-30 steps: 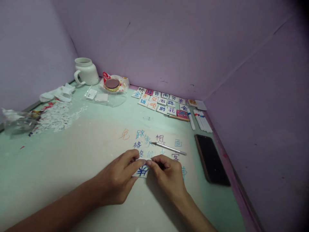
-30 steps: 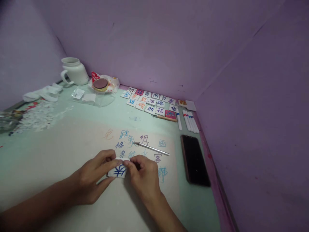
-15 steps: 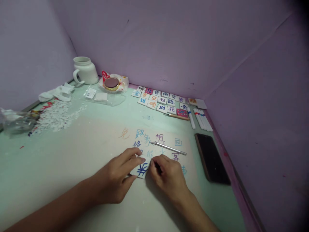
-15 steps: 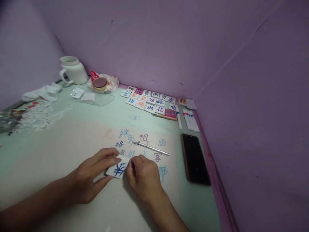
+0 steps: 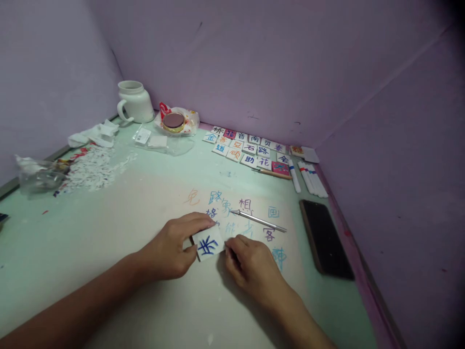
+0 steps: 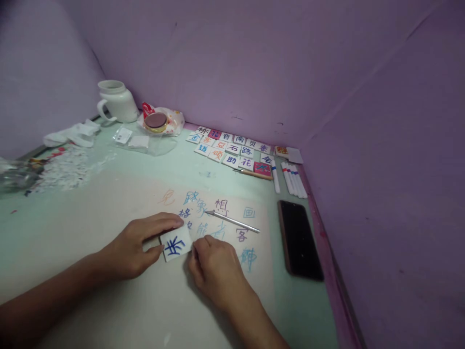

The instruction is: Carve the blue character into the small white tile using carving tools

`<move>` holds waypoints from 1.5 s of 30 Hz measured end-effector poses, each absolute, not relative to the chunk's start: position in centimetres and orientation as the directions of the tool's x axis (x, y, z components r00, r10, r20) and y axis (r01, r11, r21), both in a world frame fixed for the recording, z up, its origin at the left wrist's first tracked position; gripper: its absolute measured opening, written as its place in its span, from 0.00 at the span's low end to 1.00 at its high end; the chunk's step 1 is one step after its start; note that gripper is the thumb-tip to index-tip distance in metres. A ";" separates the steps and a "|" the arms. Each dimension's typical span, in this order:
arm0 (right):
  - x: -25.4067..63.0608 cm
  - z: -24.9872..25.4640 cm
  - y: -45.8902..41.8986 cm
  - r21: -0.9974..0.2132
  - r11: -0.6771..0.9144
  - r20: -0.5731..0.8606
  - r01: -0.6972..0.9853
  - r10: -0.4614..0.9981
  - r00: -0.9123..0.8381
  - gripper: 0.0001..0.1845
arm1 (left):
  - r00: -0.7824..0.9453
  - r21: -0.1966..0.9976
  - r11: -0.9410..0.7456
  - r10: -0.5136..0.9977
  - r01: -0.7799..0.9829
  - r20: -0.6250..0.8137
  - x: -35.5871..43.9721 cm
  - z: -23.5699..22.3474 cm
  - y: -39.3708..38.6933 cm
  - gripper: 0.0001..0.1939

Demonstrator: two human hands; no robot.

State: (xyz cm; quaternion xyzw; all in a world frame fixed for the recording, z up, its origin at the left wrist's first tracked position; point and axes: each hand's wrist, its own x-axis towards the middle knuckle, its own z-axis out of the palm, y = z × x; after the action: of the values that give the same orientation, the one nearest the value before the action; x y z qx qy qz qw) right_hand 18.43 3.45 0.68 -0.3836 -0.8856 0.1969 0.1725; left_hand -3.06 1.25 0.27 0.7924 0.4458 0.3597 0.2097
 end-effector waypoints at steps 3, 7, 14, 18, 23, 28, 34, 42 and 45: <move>18.4 0.8 3.5 -0.534 0.596 0.104 0.600 0.750 -0.653 0.12 | 0.354 0.593 -0.552 0.833 0.587 0.425 -3.0 0.1 1.3 0.24; 18.5 1.1 3.5 -0.602 0.543 0.055 0.585 0.759 -0.648 0.10 | 0.379 0.555 -0.611 0.789 0.564 0.484 -2.6 0.0 1.4 0.22; 18.6 1.8 3.9 -0.736 0.435 -0.007 0.519 0.761 -0.649 0.08 | 0.429 0.544 -0.645 0.764 0.537 0.482 -2.6 0.2 1.4 0.22; 18.8 1.6 4.0 -0.842 0.342 0.010 0.417 0.783 -0.623 0.08 | 0.457 0.549 -0.642 0.767 0.535 0.451 -2.7 0.3 1.5 0.21; 19.9 1.0 4.4 -0.838 0.342 0.168 0.425 0.903 -0.396 0.19 | 0.412 0.569 -0.611 0.791 0.550 0.452 -2.8 0.5 1.4 0.18; 22.3 0.5 5.9 -0.569 0.435 0.569 0.698 0.821 -0.048 0.17 | 0.344 0.528 -0.532 0.842 0.662 0.416 -2.6 1.1 0.5 0.21; 23.6 -0.2 6.8 -0.344 0.501 0.517 0.794 0.807 -0.285 0.15 | 0.308 0.500 -0.385 0.922 0.775 0.233 -1.9 1.3 -0.6 0.28; 22.9 -0.9 6.7 -0.334 0.559 0.406 0.759 0.812 -0.420 0.08 | 0.313 0.511 -0.362 0.932 0.779 0.183 -1.8 1.1 0.1 0.26; 22.7 -0.7 6.2 -0.429 0.562 0.376 0.707 0.823 -0.426 0.05 | 0.307 0.530 -0.345 0.938 0.775 0.163 -1.9 1.0 0.1 0.25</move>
State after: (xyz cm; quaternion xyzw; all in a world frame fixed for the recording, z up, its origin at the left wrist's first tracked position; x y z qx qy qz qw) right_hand 22.74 6.23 -0.74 -0.4563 -0.8381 0.1031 0.2806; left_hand -1.86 0.15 1.04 0.7881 0.5432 0.2270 0.1796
